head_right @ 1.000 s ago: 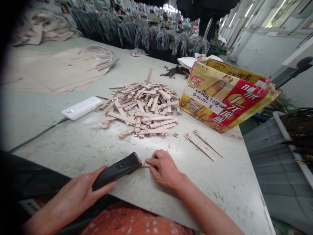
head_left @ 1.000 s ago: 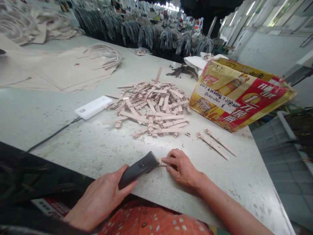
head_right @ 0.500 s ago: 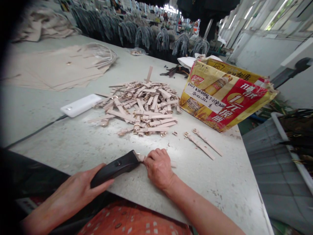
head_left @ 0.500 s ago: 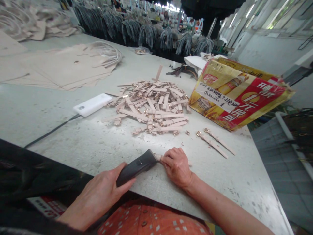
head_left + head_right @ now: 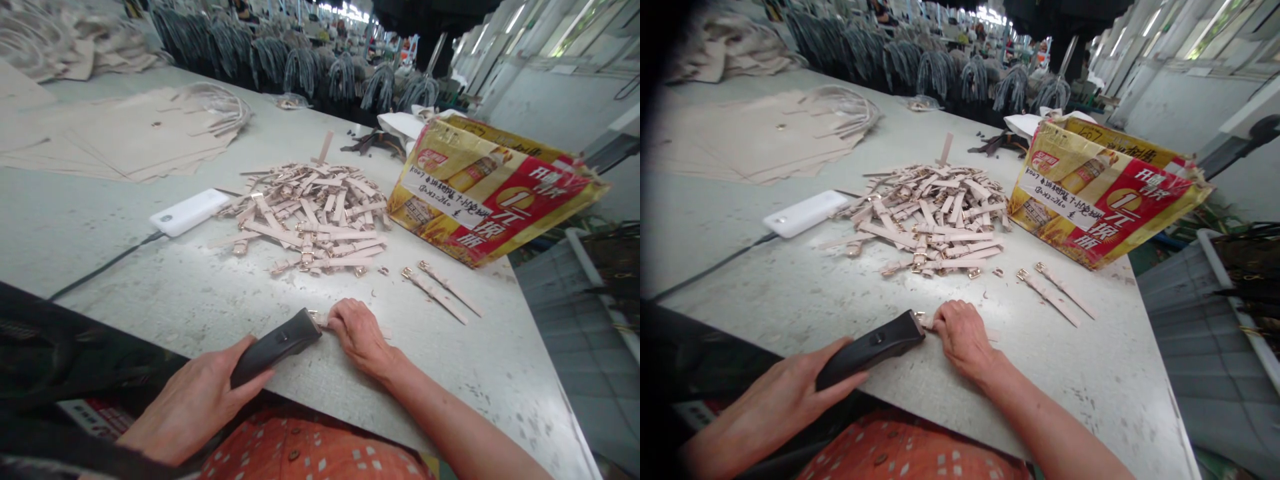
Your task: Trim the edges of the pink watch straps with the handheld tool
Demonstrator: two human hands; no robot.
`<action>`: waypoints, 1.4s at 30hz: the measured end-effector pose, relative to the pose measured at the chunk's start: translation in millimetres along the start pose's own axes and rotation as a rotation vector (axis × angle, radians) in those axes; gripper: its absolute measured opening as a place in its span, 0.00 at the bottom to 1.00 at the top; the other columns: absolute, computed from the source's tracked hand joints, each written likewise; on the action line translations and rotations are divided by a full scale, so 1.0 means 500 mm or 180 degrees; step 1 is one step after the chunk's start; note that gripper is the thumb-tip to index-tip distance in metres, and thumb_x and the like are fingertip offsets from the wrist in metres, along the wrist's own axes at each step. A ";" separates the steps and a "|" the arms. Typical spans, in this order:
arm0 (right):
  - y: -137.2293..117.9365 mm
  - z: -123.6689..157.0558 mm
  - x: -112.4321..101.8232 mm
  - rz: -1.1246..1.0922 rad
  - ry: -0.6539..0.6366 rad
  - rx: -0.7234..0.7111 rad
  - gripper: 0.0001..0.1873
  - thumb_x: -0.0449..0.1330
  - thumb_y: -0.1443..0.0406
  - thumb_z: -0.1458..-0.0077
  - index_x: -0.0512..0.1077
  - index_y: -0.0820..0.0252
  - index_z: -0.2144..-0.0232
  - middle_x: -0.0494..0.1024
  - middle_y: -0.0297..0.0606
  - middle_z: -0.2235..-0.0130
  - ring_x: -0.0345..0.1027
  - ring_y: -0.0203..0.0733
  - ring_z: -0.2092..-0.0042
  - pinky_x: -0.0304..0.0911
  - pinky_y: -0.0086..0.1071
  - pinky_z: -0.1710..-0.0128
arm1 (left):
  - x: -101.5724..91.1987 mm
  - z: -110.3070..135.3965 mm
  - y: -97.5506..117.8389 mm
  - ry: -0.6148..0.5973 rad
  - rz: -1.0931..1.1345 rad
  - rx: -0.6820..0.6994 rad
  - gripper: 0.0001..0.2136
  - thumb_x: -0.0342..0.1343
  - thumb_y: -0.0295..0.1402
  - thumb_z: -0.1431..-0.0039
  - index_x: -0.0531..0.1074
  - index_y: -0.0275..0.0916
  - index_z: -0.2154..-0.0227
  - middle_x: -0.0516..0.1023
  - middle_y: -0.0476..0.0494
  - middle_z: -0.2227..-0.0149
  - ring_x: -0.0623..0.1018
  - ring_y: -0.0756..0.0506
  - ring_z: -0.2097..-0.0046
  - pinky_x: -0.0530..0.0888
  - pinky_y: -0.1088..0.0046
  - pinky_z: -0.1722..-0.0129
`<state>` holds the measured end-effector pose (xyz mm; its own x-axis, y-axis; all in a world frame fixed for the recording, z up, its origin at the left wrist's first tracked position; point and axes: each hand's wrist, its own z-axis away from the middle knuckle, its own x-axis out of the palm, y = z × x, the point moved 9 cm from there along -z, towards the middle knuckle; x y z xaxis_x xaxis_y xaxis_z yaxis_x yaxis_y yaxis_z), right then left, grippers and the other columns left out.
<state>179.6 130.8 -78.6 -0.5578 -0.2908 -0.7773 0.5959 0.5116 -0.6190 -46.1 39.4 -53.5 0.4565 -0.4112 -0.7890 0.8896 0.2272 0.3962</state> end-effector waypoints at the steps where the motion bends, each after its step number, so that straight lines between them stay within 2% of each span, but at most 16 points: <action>1: -0.001 -0.001 -0.002 -0.0056 -0.0030 0.0030 0.09 0.60 0.70 0.25 0.74 0.55 0.61 0.80 0.38 0.60 0.71 0.46 0.57 0.61 0.38 0.52 | -0.003 0.002 0.001 0.0008 -0.0003 0.0010 0.17 0.52 0.51 0.31 0.80 0.47 0.55 0.93 0.43 0.61 0.92 0.34 0.55 0.80 0.64 0.55; 4: -0.004 -0.006 -0.006 -0.0230 -0.0151 0.0157 0.09 0.59 0.70 0.25 0.73 0.55 0.61 0.81 0.36 0.61 0.72 0.45 0.58 0.60 0.37 0.51 | -0.006 0.006 0.005 -0.0054 -0.0079 0.0019 0.16 0.52 0.50 0.31 0.79 0.48 0.57 0.92 0.44 0.62 0.92 0.35 0.55 0.80 0.65 0.57; 11: -0.016 -0.012 -0.001 -0.0334 -0.0330 0.0295 0.09 0.60 0.72 0.26 0.74 0.55 0.62 0.82 0.33 0.63 0.74 0.43 0.60 0.58 0.38 0.49 | -0.005 0.011 0.011 -0.0331 -0.0421 -0.0105 0.20 0.46 0.52 0.33 0.77 0.47 0.53 0.93 0.38 0.58 0.93 0.30 0.51 0.79 0.60 0.54; 19: -0.016 -0.017 0.000 -0.0345 -0.0462 0.0614 0.12 0.60 0.71 0.23 0.74 0.55 0.63 0.79 0.27 0.71 0.70 0.41 0.66 0.58 0.39 0.44 | -0.021 -0.004 0.052 -0.0285 -0.0551 0.0164 0.19 0.48 0.51 0.32 0.80 0.48 0.56 0.93 0.39 0.58 0.92 0.31 0.54 0.76 0.61 0.57; 25: -0.009 -0.018 -0.004 -0.0440 -0.0463 0.0708 0.12 0.59 0.68 0.22 0.73 0.53 0.62 0.79 0.28 0.71 0.71 0.43 0.65 0.60 0.38 0.46 | -0.030 -0.026 0.062 -0.0348 -0.0581 0.0090 0.20 0.51 0.51 0.33 0.81 0.46 0.54 0.93 0.38 0.58 0.91 0.31 0.54 0.76 0.62 0.58; 28: -0.001 -0.014 -0.006 -0.0671 -0.0430 0.0686 0.09 0.56 0.69 0.23 0.73 0.53 0.59 0.80 0.28 0.70 0.71 0.43 0.64 0.60 0.38 0.47 | -0.037 -0.028 0.049 -0.0362 -0.0456 0.0098 0.19 0.51 0.52 0.33 0.81 0.47 0.56 0.93 0.39 0.58 0.91 0.32 0.54 0.77 0.62 0.57; 32: 0.004 -0.009 -0.006 -0.0793 -0.0362 0.0518 0.09 0.57 0.71 0.28 0.72 0.53 0.53 0.82 0.28 0.66 0.73 0.44 0.62 0.60 0.39 0.46 | -0.049 -0.024 0.033 -0.0354 -0.0507 -0.0031 0.19 0.53 0.52 0.35 0.82 0.47 0.55 0.93 0.40 0.59 0.91 0.31 0.55 0.78 0.62 0.58; 38: 0.008 -0.007 -0.001 -0.0943 -0.0303 0.0375 0.12 0.58 0.74 0.32 0.71 0.52 0.53 0.83 0.29 0.64 0.75 0.44 0.60 0.61 0.40 0.45 | -0.047 -0.040 0.067 -0.0300 -0.0550 0.0166 0.20 0.51 0.52 0.36 0.82 0.47 0.56 0.92 0.39 0.61 0.91 0.32 0.57 0.75 0.63 0.60; 42: 0.008 -0.007 -0.007 -0.1165 -0.0305 0.0281 0.13 0.59 0.75 0.33 0.71 0.52 0.53 0.83 0.28 0.64 0.76 0.43 0.61 0.64 0.39 0.47 | -0.041 -0.056 0.057 -0.0238 -0.0474 0.0104 0.20 0.52 0.54 0.38 0.81 0.46 0.59 0.91 0.40 0.62 0.89 0.33 0.60 0.74 0.63 0.61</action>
<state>181.8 136.8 -78.2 -0.6887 -0.5176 -0.5077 0.4173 0.2897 -0.8614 -30.6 78.8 -39.2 0.3182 -0.5030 -0.8036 0.9470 0.1303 0.2935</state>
